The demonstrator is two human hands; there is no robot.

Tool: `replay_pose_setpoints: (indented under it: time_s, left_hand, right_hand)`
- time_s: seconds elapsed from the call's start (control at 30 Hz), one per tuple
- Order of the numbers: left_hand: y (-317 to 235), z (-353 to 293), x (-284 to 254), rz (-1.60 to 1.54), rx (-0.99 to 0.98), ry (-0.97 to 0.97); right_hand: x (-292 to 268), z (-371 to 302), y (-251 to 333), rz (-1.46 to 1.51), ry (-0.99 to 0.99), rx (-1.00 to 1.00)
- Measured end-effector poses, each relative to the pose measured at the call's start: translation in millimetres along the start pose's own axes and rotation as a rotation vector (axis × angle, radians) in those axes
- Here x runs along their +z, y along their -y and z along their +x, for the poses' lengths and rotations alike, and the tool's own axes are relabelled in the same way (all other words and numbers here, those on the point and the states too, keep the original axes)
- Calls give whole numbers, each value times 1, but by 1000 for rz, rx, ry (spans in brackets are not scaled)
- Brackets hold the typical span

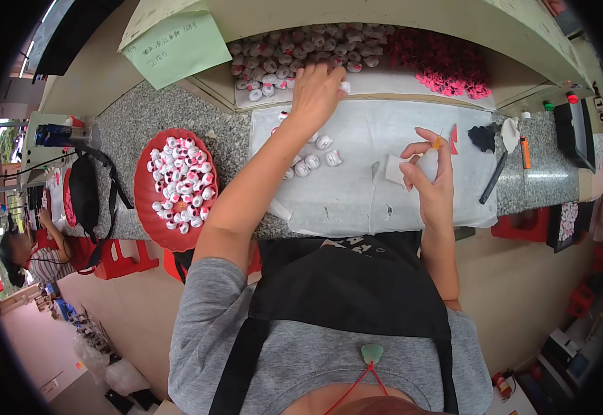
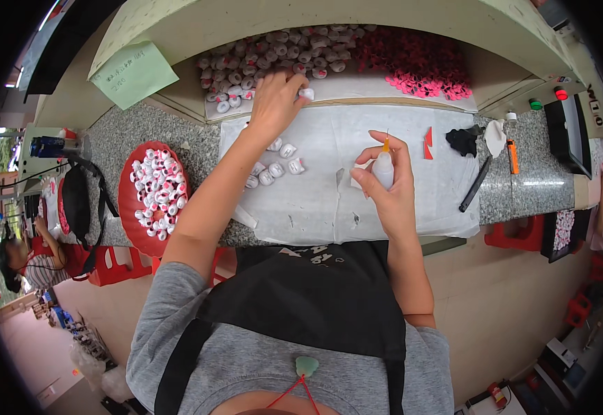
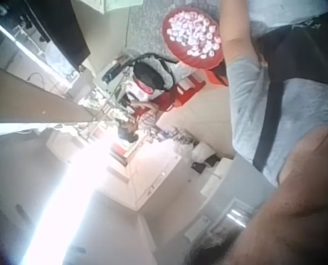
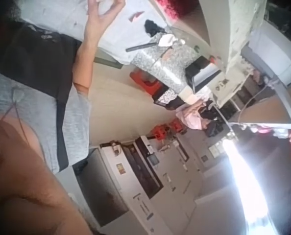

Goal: Applying glue and joining small toy parts to assemble character figurines at a factory workbench.

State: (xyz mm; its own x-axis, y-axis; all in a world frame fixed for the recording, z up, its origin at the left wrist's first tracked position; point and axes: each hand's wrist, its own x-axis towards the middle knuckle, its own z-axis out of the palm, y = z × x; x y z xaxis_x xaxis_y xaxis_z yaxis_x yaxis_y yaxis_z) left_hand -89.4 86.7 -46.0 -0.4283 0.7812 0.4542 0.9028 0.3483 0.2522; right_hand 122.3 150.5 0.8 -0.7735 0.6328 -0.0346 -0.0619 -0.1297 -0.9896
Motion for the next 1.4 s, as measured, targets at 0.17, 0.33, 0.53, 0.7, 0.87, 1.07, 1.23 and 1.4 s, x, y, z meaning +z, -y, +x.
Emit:
replay_pose_setpoints:
  time_s: [0.17, 0.33, 0.53, 0.7, 0.87, 1.07, 1.23, 1.4]
  left_hand:
    - [4, -6, -3, -211, -9, 37]
    - [-24, -22, -43, -1229, -359, -56]
    - [-60, -52, -74, -1786, -546, -43]
    - [-71, -63, -77, -1842, -460, -138]
    - [-73, -71, -79, -1834, -450, -110]
    - [-76, -72, -77, -1719, -462, -140]
    - [-76, -73, -77, -1720, -450, -123]
    - [-78, -73, -77, -1732, -465, -102]
  right_hand:
    - [-16, -4, -9, 205, 33, -74]
    - [5, -4, 17, 159, 7, -132]
    - [8, -9, 34, 220, -80, -256]
    - [9, -11, 31, 324, -157, -470]
    - [14, -21, 36, -13, -38, -734]
    - [15, -26, 35, -158, 18, -778]
    - [16, -27, 35, -170, 27, -775]
    - [17, -27, 35, -184, 35, -769]
